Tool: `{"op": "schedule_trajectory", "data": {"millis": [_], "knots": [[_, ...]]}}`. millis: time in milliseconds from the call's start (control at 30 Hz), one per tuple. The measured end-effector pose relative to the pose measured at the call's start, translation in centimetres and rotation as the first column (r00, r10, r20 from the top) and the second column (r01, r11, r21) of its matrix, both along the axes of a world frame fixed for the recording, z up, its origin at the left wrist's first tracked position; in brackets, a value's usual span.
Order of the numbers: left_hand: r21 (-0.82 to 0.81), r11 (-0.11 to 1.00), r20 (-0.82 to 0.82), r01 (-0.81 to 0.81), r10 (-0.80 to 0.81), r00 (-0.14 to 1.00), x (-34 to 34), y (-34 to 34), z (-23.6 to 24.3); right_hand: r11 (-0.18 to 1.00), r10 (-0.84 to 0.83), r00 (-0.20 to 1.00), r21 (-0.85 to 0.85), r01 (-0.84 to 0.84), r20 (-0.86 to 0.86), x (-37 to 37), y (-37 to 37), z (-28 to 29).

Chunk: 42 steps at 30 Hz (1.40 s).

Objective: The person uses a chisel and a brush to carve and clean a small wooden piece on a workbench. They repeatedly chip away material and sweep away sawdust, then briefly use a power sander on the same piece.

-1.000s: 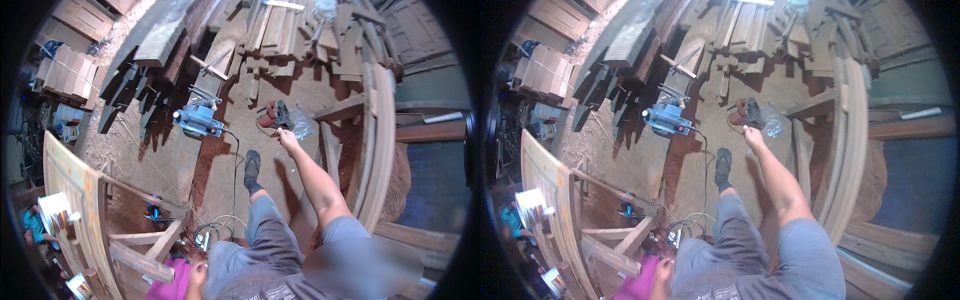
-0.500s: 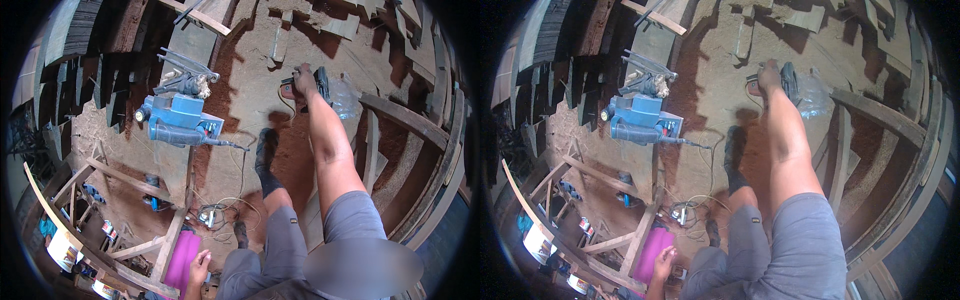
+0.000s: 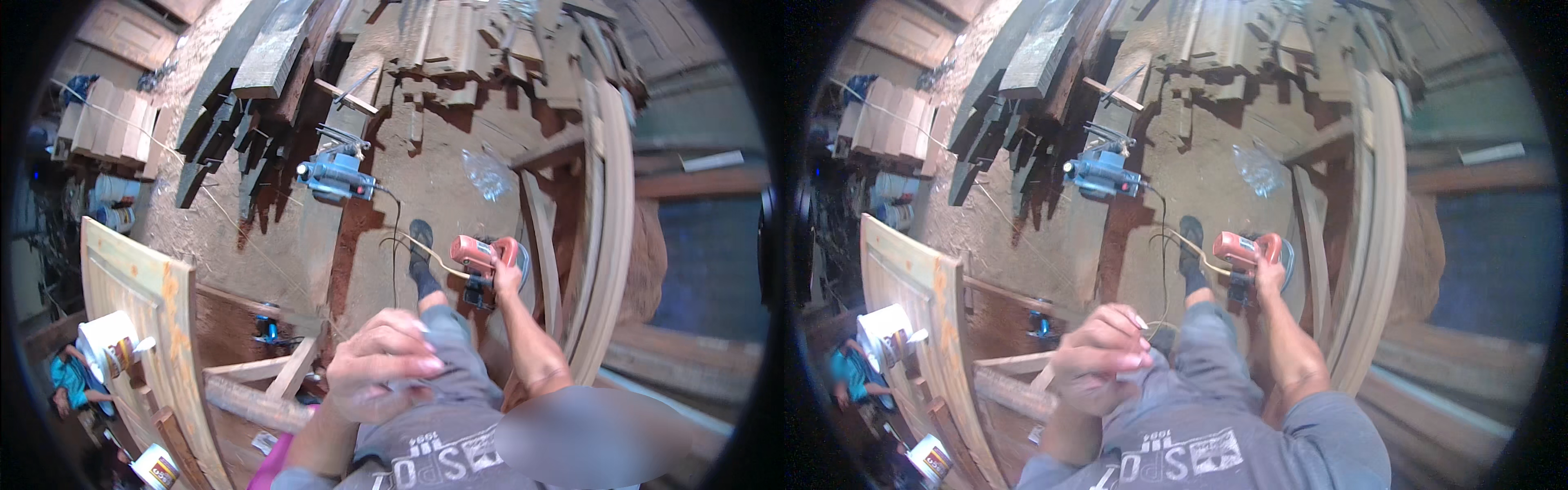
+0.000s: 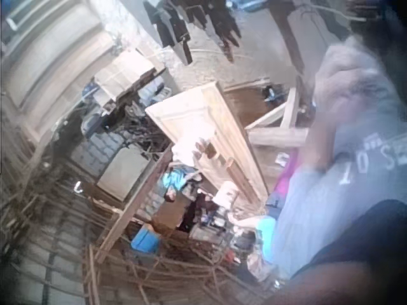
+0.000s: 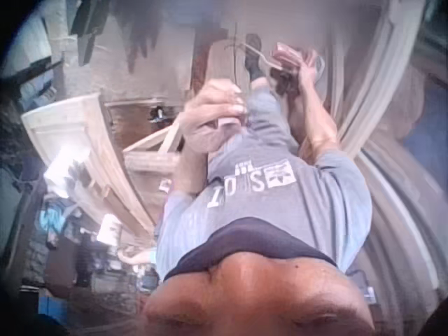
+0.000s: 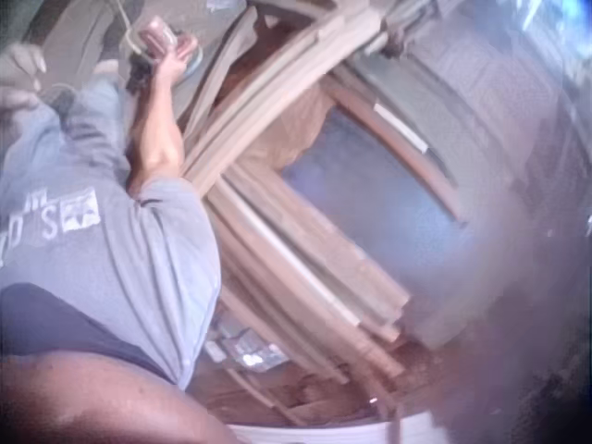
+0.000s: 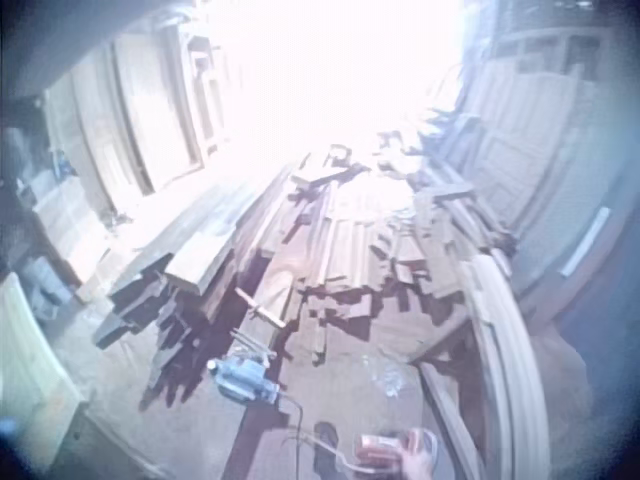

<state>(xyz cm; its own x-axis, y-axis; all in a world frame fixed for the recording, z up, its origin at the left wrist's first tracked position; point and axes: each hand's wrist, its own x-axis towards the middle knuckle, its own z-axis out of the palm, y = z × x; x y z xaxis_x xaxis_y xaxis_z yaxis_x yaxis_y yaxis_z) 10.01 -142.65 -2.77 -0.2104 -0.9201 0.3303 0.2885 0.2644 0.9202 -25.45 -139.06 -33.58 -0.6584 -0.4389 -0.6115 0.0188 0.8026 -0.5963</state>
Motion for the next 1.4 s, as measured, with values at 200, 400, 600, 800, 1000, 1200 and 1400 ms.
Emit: {"op": "schedule_trajectory", "data": {"millis": [200,400,600,800,1000,1200,1400], "knots": [[-0.258,0.892,-0.676,0.37,-0.441,0.591,-2.9,12.4,20.4,0.934,0.015,0.987,-0.351,-0.072,-0.162,7.5,18.5,11.9],[-0.378,0.639,-0.838,0.669,-0.544,0.046,-8.1,23.1,24.6,0.877,-0.054,0.987,-0.466,0.12,0.153,10.8,35.2,22.4],[-0.294,0.29,-0.862,0.911,-0.492,-0.122,-12.6,33.9,23.7,0.975,-0.108,0.994,-0.197,0.1,-0.03,15.0,50.6,24.4],[-0.2,-0.125,-0.24,0.972,-0.956,-0.172,-16.9,43.7,18.9,0.946,-0.224,0.974,-0.248,0.209,-0.035,20.0,65.8,24.5],[0.388,-0.071,0.173,0.919,-0.974,-0.148,-16.6,57.7,9.9,0.943,-0.301,0.95,-0.174,0.283,-0.087,26.3,78.7,24.5],[0.224,-0.235,0.523,0.946,-0.79,-0.32,-18.3,70.4,9.0,0.77,-0.636,0.77,0.03,0.638,-0.042,29.9,88.4,23.7],[-0.059,-0.445,0.626,0.894,-0.714,-0.314,-19.6,82.4,9.9,0.443,-0.887,0.426,-0.068,0.894,-0.179,35.0,99.4,24.0]]}}
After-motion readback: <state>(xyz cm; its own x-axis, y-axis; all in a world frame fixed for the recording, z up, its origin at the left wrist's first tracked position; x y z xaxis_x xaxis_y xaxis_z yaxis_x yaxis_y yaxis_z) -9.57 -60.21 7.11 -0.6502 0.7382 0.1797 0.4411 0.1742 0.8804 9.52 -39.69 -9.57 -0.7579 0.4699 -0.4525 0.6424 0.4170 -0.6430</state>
